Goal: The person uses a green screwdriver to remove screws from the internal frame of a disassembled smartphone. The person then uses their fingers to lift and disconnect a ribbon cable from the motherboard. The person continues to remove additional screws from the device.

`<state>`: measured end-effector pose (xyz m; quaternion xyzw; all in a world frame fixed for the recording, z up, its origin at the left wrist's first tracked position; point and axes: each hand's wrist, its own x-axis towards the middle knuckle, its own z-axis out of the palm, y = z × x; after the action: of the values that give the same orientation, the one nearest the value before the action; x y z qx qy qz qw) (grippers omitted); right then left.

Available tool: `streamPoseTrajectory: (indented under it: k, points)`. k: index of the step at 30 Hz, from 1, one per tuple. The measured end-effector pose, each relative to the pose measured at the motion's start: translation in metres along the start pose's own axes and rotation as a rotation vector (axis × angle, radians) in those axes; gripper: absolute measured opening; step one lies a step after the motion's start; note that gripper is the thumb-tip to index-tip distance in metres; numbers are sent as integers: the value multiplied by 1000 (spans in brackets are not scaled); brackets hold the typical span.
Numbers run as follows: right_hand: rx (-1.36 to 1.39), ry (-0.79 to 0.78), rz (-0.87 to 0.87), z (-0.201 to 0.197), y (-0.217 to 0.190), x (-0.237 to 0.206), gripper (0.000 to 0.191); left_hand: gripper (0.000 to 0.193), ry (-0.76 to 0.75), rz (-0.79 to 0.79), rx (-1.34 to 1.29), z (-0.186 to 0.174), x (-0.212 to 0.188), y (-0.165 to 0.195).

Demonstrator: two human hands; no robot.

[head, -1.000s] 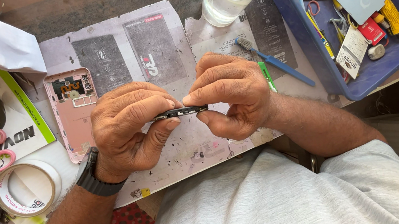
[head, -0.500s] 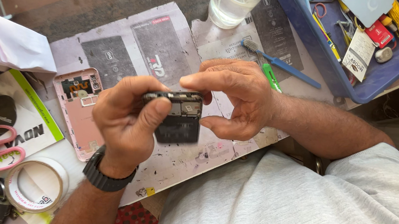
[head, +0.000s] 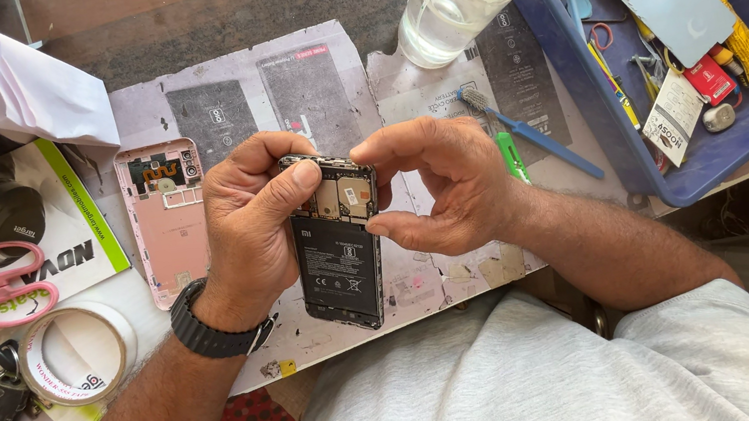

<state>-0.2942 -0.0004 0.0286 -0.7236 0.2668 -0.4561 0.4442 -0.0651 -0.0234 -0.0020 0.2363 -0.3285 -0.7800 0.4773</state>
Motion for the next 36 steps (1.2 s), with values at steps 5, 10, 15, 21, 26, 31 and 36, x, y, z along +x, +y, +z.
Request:
streamPoseTrajectory:
  k: [5,10,15,21,26,31,36]
  points:
    - [-48,-6,22,-2,0,1,44,12,18,0,-8,-1,3,-2]
    - [-120,20,69,-4,-3,1,42,11,22,-8,-3,1,5,-4]
    - [-98,26,58,-5,4,-1,41,10,29,-5,41,4,6,1]
    - [-46,382,-2,8,3,-12,30,7,54,33,563,8,-12,2]
    - [-124,439,-97,-8,-70,-43,27,10,58,21,895,31,-27,-14]
    - [-546,201,-33,-49,-150,-72,23,16,65,-24,1218,60,-35,-35]
    - [-841,10,216,-71,-175,-112,23,22,129,-147,1523,79,-36,-50]
